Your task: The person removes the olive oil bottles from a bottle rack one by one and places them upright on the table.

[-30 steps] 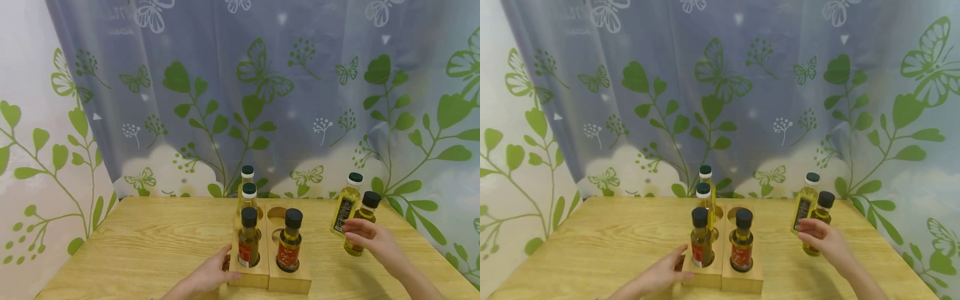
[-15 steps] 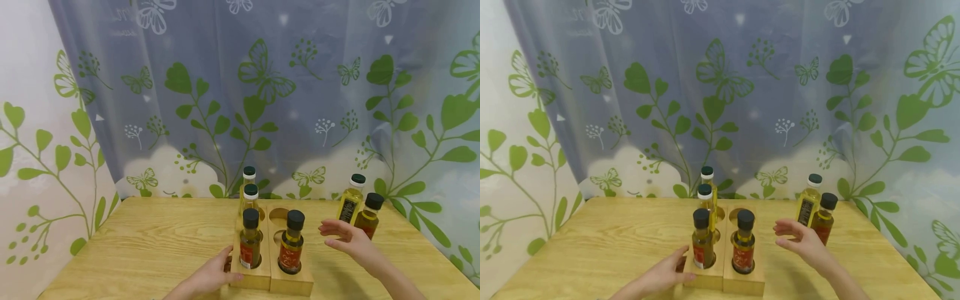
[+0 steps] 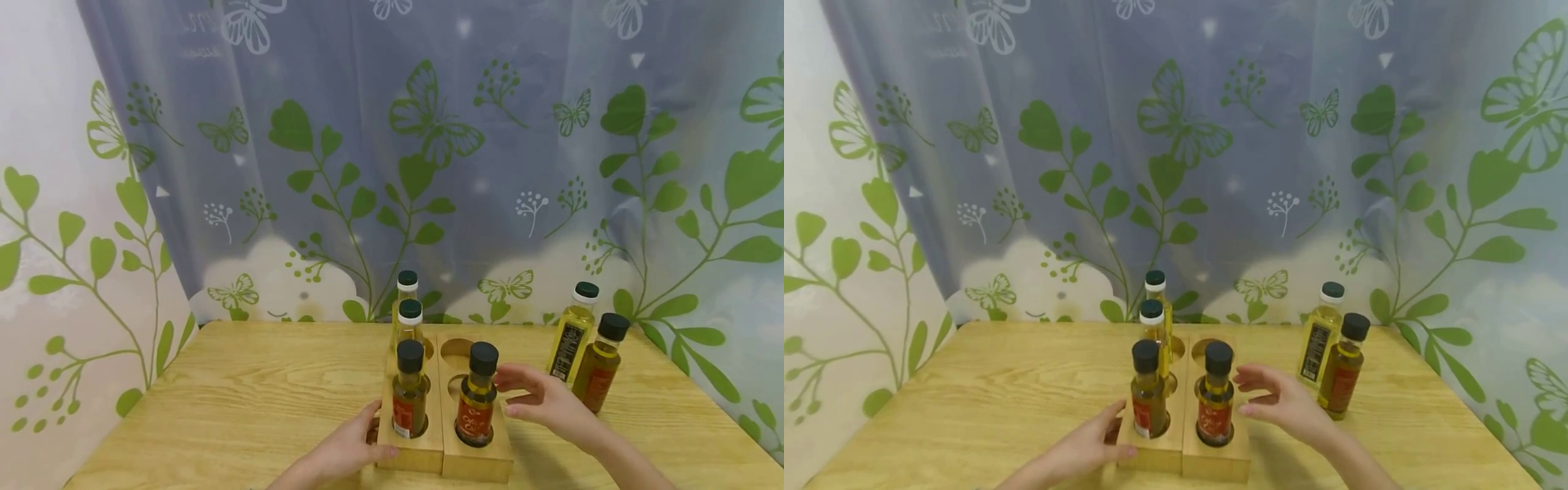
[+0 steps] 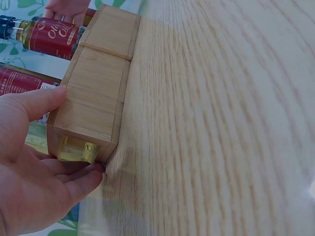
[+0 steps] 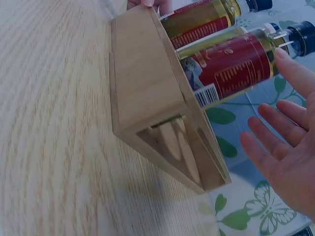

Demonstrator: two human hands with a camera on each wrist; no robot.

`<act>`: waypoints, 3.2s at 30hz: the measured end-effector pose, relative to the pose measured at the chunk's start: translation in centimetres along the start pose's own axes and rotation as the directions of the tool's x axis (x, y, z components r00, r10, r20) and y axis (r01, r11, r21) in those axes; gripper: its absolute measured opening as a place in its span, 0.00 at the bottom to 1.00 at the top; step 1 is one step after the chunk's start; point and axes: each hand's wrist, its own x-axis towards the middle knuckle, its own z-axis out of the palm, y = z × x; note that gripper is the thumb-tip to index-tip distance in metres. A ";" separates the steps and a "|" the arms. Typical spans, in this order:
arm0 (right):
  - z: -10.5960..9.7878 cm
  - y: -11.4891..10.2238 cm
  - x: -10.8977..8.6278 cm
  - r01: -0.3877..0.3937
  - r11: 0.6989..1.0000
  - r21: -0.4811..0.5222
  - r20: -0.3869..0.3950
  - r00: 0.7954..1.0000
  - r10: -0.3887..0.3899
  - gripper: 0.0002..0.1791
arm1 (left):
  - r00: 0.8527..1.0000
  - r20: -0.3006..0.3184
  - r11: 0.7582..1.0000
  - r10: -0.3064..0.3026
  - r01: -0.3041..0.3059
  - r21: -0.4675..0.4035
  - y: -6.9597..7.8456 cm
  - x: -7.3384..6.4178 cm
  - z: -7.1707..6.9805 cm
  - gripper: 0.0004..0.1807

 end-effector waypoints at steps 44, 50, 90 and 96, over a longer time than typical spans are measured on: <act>2.8 0.1 1.5 -0.008 0.995 -0.098 -0.030 1.000 0.005 0.33 | 1.000 0.001 1.000 -0.014 0.014 -0.005 0.0 0.1 0.0 0.50; 2.3 -0.9 1.5 -0.022 0.997 -0.079 -0.075 0.997 0.016 0.31 | 1.000 -0.008 1.000 -0.008 0.008 0.001 -0.1 0.1 0.0 0.50; -2.1 -2.3 -1.6 -0.145 0.955 -0.259 -0.405 0.914 0.029 0.23 | 1.000 0.001 1.000 -0.012 0.012 -0.005 -0.1 0.2 0.0 0.50; -3.0 -2.1 -2.6 -0.175 0.959 -0.223 -0.405 0.912 0.072 0.26 | 1.000 -0.005 1.000 -0.006 0.006 0.020 -0.2 0.1 -0.1 0.50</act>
